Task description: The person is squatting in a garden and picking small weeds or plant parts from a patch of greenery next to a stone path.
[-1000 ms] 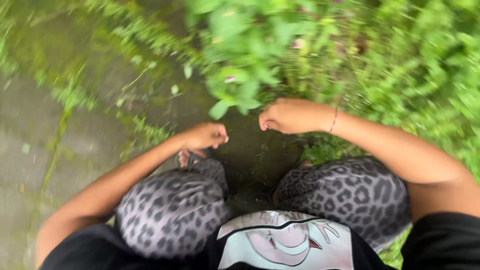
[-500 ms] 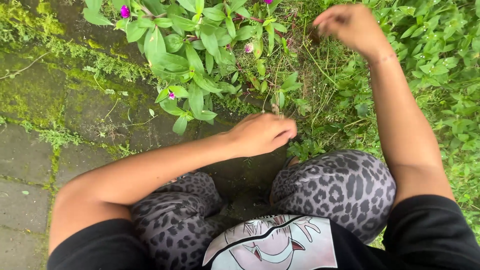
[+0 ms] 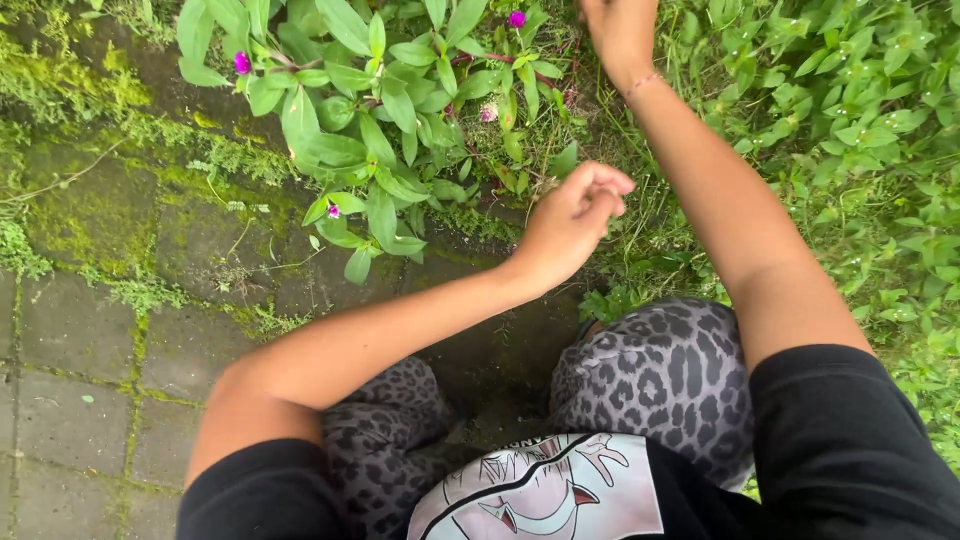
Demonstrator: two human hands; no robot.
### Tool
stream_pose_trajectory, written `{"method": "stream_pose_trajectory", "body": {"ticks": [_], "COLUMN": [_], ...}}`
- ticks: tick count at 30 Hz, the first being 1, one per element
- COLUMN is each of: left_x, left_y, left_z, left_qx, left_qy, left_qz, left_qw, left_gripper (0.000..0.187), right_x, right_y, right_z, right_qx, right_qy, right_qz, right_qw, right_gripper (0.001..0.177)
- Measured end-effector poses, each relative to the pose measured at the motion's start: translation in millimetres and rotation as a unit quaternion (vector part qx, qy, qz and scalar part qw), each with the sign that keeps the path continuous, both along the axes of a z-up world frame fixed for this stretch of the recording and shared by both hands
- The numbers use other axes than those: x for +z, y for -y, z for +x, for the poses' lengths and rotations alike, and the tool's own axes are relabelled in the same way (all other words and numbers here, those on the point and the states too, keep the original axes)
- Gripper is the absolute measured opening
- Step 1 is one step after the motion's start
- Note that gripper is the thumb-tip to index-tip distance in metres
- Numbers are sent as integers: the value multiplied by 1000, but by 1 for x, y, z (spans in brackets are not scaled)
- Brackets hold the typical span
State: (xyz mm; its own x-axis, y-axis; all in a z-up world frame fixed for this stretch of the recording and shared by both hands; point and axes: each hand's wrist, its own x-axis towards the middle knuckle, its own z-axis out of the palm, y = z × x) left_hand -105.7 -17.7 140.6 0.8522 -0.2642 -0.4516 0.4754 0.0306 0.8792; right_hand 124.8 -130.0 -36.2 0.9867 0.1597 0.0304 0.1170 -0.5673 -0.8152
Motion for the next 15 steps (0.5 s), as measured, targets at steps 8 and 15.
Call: {"method": "stream_pose_trajectory", "body": {"ticks": [8, 15], "left_x": [-32, -63], "left_y": [25, 24], "left_z": [29, 44], "left_qx": [135, 176], "left_qy": [-1, -9], "left_qz": [-61, -21], "left_qw": [989, 984], "left_gripper": [21, 22], "right_x": [-37, -13], "right_y": [11, 16], "right_z": [18, -6], "right_qx": [-52, -34], "right_qy": [53, 130], "right_qz": [13, 32], "right_qw": [997, 990], "right_gripper": [22, 28]}}
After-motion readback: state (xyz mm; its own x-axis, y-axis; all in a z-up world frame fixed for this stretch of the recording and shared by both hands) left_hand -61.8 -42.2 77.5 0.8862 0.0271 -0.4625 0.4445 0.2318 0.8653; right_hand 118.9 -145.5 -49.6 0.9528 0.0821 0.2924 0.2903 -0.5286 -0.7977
